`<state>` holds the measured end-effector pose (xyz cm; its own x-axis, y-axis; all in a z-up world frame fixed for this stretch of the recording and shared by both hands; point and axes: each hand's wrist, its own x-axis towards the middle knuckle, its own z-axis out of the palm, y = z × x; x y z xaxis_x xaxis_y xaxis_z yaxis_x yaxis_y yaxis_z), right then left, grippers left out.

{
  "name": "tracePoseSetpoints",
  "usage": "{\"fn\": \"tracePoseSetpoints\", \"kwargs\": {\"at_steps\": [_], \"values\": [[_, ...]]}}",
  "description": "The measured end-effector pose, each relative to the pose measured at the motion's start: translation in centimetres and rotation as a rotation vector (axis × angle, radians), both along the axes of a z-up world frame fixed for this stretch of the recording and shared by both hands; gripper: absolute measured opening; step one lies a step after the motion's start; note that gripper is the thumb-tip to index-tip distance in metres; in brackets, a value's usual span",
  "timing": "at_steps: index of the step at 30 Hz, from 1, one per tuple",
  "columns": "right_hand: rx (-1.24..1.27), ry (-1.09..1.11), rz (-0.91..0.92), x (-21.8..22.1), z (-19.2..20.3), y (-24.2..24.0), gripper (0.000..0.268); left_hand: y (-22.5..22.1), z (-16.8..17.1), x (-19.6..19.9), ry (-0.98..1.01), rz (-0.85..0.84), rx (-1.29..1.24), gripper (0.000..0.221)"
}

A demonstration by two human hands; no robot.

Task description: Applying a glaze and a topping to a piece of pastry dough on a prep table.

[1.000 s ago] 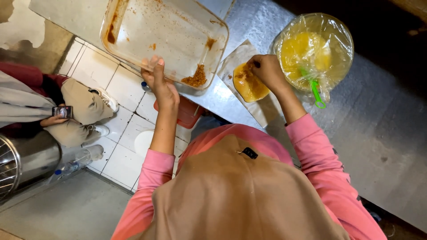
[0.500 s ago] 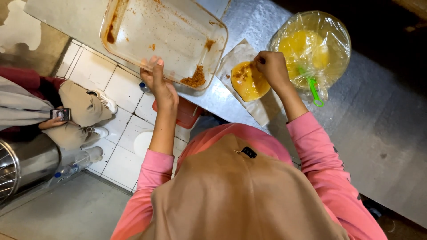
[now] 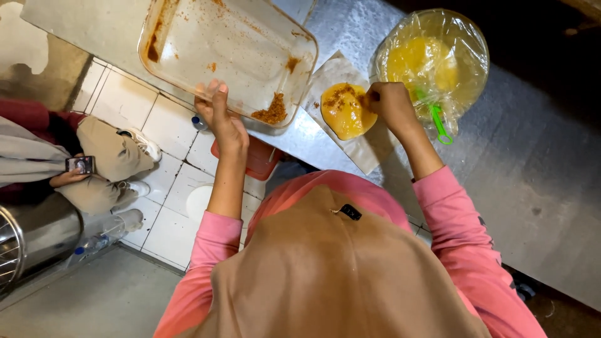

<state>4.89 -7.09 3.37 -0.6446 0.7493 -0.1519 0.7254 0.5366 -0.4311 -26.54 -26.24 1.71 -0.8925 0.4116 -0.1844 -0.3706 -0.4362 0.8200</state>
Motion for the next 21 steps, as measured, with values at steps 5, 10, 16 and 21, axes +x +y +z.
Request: {"fn": "tracePoseSetpoints", "kwargs": {"at_steps": [5, 10, 16, 21], "values": [[-0.06, 0.044, -0.021, -0.4, -0.8, -0.6, 0.016, 0.1, 0.6, 0.3, -0.009, -0.004, -0.008, 0.066], [-0.065, -0.103, 0.042, -2.0, -0.7, -0.6, 0.011, 0.0, 0.6, -0.1, -0.005, -0.002, -0.018, 0.066], [-0.024, -0.04, 0.009, -2.9, -1.9, 0.9, 0.014, -0.1, 0.0, -0.4, 0.008, 0.008, -0.01, 0.066], [0.036, 0.004, 0.004, -3.5, -1.9, 0.8, 0.009, 0.1, -0.9, -0.4, 0.009, 0.017, 0.0, 0.068]]}}
